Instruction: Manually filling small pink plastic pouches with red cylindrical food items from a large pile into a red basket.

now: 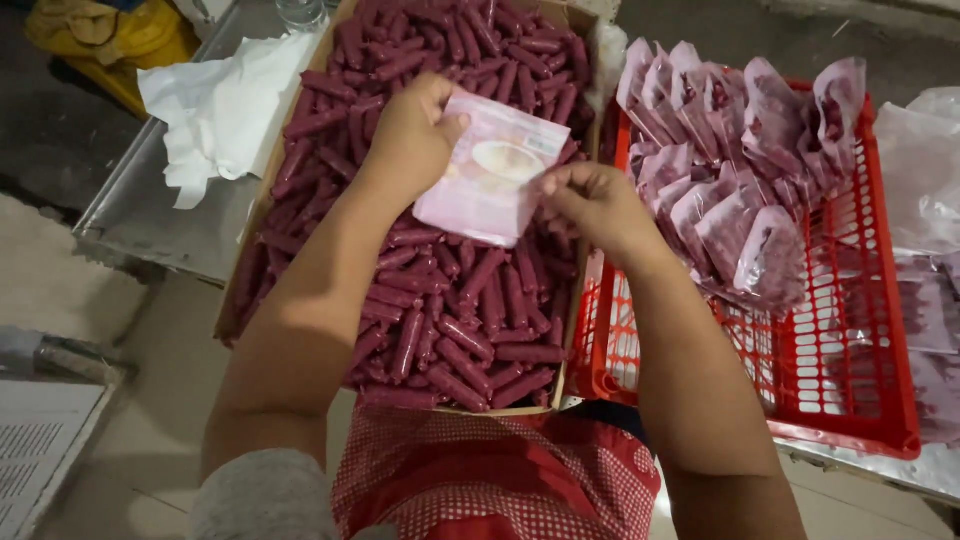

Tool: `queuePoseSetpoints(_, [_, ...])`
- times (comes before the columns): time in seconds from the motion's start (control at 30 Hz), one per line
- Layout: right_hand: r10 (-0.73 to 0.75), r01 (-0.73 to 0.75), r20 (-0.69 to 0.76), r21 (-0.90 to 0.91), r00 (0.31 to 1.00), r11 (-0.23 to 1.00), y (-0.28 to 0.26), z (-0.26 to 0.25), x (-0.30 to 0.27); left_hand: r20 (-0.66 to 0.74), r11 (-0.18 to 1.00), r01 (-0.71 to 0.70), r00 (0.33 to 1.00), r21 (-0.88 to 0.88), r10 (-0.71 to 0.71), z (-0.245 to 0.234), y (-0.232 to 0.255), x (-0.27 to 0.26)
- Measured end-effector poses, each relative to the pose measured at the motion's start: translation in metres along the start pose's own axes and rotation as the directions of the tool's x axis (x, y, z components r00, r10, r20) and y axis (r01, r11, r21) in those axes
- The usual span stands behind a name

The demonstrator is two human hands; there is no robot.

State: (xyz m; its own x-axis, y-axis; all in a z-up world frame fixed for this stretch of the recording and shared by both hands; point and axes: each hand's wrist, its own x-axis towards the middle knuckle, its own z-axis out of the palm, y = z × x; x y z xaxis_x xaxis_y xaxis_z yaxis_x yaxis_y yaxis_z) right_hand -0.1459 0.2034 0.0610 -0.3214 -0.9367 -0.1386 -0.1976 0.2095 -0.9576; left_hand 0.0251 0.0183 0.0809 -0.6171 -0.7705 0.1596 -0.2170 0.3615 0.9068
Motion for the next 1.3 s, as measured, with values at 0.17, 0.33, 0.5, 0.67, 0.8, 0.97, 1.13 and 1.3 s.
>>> queuePoseSetpoints(0.17, [-0.095,0.101,-0.244,0.013,0.965,0.995,0.041,-0.009,0.025,0.102,0.880,-0.220,0.975,0.422,0.195,0.008,-0.058,0.019])
queuePoseSetpoints(0.33, [-0.088,0.085,-0.145,-0.022,0.985,0.996,0.009,0.000,0.005,0.042,0.978,-0.089,0.996,0.189,0.082,0.006,-0.018,0.009])
queuePoseSetpoints(0.5, [-0.442,0.398,-0.145,-0.254,0.885,0.881,0.024,0.013,0.011,-0.040,0.978,-0.119,0.991,0.171,0.127,0.008,0.005,0.010])
queuePoseSetpoints(0.67, [-0.657,0.492,0.051,-0.707,0.752,0.508,0.034,0.019,0.020,-0.155,0.980,-0.197,0.968,0.010,0.196,0.033,-0.012,0.038])
queuePoseSetpoints(0.8, [-0.838,0.608,-0.084,-0.649,0.540,0.457,0.043,0.008,0.030,0.022,0.854,0.279,0.954,-0.440,-0.300,0.042,0.039,0.017])
queuePoseSetpoints(0.97, [-0.425,0.389,-0.447,-0.175,0.787,0.904,0.036,-0.005,0.025,0.116,0.922,0.130,0.989,-0.366,-0.093,0.044,0.047,-0.007])
queuePoseSetpoints(1.13, [-0.295,0.316,-0.356,-0.001,0.887,0.949,0.032,-0.002,0.019,0.208,0.994,0.018,0.977,0.107,-0.040,0.070,0.040,-0.036])
queuePoseSetpoints(1.3, [-0.228,0.242,-0.308,0.008,0.924,0.970,0.046,-0.008,0.022,0.150,0.974,-0.143,0.982,0.176,0.117,0.072,0.012,-0.044])
